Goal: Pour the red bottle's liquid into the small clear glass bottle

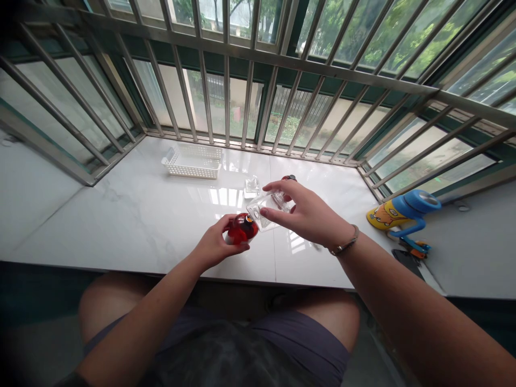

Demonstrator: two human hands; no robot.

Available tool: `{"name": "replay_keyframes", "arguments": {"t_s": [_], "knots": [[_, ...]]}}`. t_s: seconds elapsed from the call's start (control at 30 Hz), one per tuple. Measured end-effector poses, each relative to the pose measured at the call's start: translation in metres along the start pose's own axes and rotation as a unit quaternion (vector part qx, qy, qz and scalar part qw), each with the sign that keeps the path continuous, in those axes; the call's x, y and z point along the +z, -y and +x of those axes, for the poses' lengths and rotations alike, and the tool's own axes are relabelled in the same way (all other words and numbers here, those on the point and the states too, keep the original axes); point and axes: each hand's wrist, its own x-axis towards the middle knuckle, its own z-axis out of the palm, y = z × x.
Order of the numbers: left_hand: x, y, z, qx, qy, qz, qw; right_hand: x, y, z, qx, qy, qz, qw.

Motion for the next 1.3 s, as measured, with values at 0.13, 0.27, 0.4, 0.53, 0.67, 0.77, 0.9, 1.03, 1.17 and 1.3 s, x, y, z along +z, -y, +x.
{"name": "replay_keyframes", "arguments": {"t_s": [0.13, 0.27, 0.4, 0.53, 0.67, 0.77, 0.9, 1.03, 1.17, 1.3], "knots": [[0.001, 0.001, 0.000, -0.001, 0.000, -0.001, 1.000, -0.002, 0.000, 0.001, -0.006, 0.002, -0.014, 1.000], [0.000, 0.001, 0.000, 0.002, 0.001, -0.002, 1.000, -0.003, 0.001, 0.003, -0.015, 0.003, -0.013, 1.000], [0.001, 0.000, 0.000, 0.002, 0.003, -0.001, 1.000, -0.005, 0.005, 0.005, -0.022, 0.006, -0.023, 0.999], [0.001, 0.001, -0.001, -0.004, 0.005, -0.002, 1.000, -0.007, 0.009, 0.006, -0.027, 0.015, -0.038, 0.999], [0.001, 0.000, -0.001, -0.007, 0.008, -0.008, 1.000, -0.008, 0.011, 0.008, -0.024, 0.019, -0.042, 0.999], [0.001, 0.000, -0.001, -0.008, 0.008, -0.011, 1.000, -0.008, 0.011, 0.008, -0.028, 0.021, -0.046, 0.998], [0.001, 0.000, -0.001, -0.007, 0.006, -0.010, 1.000, -0.008, 0.012, 0.009, -0.034, 0.023, -0.051, 0.998], [0.002, 0.000, -0.001, -0.004, 0.005, -0.013, 1.000, -0.008, 0.013, 0.009, -0.036, 0.026, -0.056, 0.997], [0.002, 0.000, -0.001, 0.000, 0.008, -0.015, 1.000, -0.008, 0.014, 0.010, -0.036, 0.027, -0.058, 0.997], [0.001, 0.000, -0.002, -0.001, 0.011, -0.015, 1.000, -0.008, 0.015, 0.011, -0.038, 0.030, -0.059, 0.997]]}}
